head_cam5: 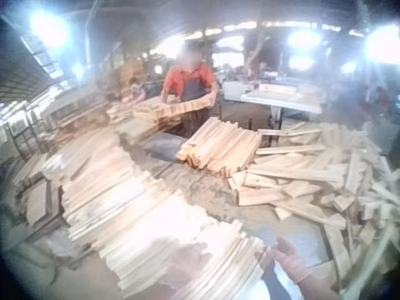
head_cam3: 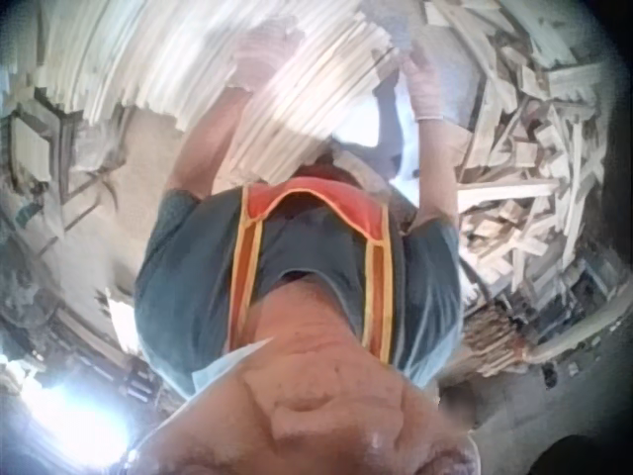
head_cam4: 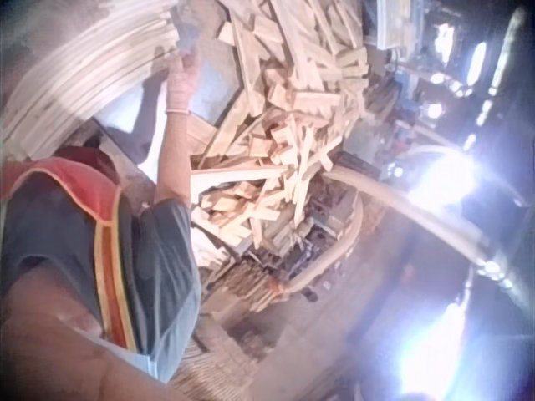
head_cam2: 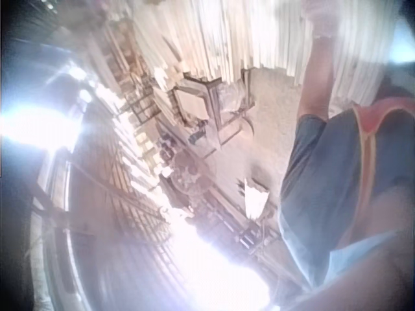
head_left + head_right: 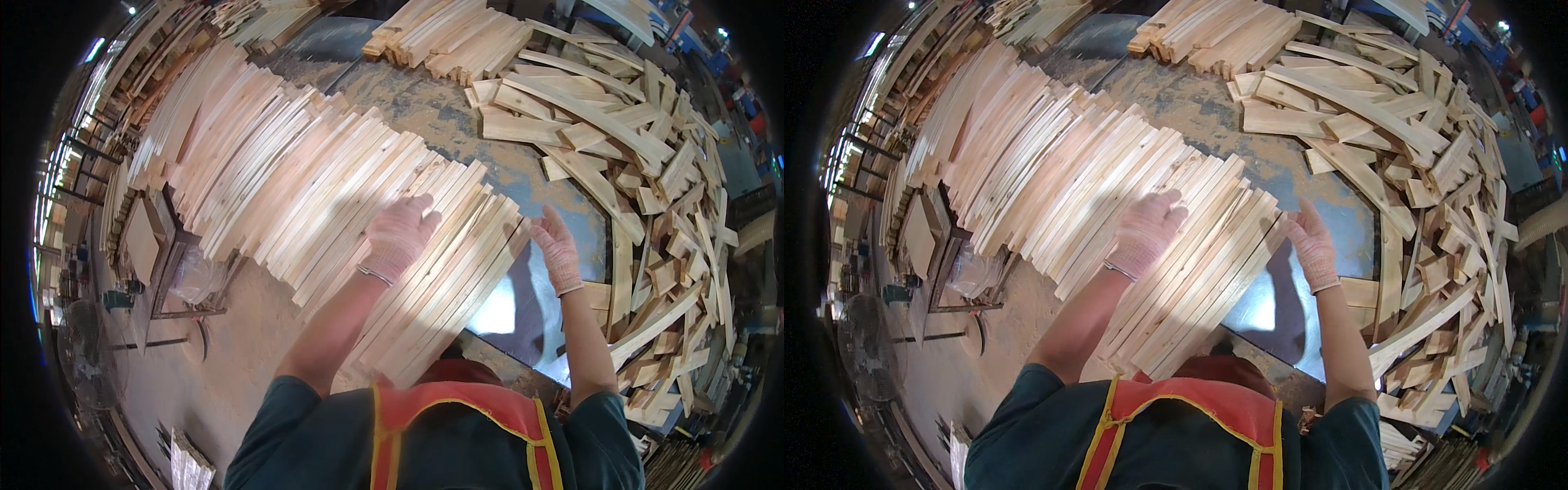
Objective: The person repeatedly picks up individual wooden planks from a large pile on a metal table and stacks them neatly. The person organizes the planks into a growing, aligned stack, occasionally adjusting the pile to maintain order.
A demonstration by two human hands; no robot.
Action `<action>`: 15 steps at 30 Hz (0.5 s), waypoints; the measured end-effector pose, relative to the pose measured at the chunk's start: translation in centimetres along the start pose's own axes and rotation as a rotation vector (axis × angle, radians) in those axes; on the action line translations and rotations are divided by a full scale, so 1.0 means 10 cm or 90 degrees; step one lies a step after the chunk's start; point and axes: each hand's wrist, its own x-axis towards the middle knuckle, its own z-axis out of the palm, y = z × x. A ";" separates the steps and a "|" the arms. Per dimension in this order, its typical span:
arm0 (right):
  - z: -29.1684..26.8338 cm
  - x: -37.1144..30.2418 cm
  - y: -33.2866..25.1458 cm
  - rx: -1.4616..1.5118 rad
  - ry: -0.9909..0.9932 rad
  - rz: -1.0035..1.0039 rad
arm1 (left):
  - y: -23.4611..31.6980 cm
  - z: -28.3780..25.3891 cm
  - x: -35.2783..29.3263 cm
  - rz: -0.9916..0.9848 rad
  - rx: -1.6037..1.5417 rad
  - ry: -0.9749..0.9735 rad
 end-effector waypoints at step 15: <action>0.77 0.28 -0.69 -0.375 -0.145 -0.041 | -0.24 0.84 -0.35 0.170 0.134 0.013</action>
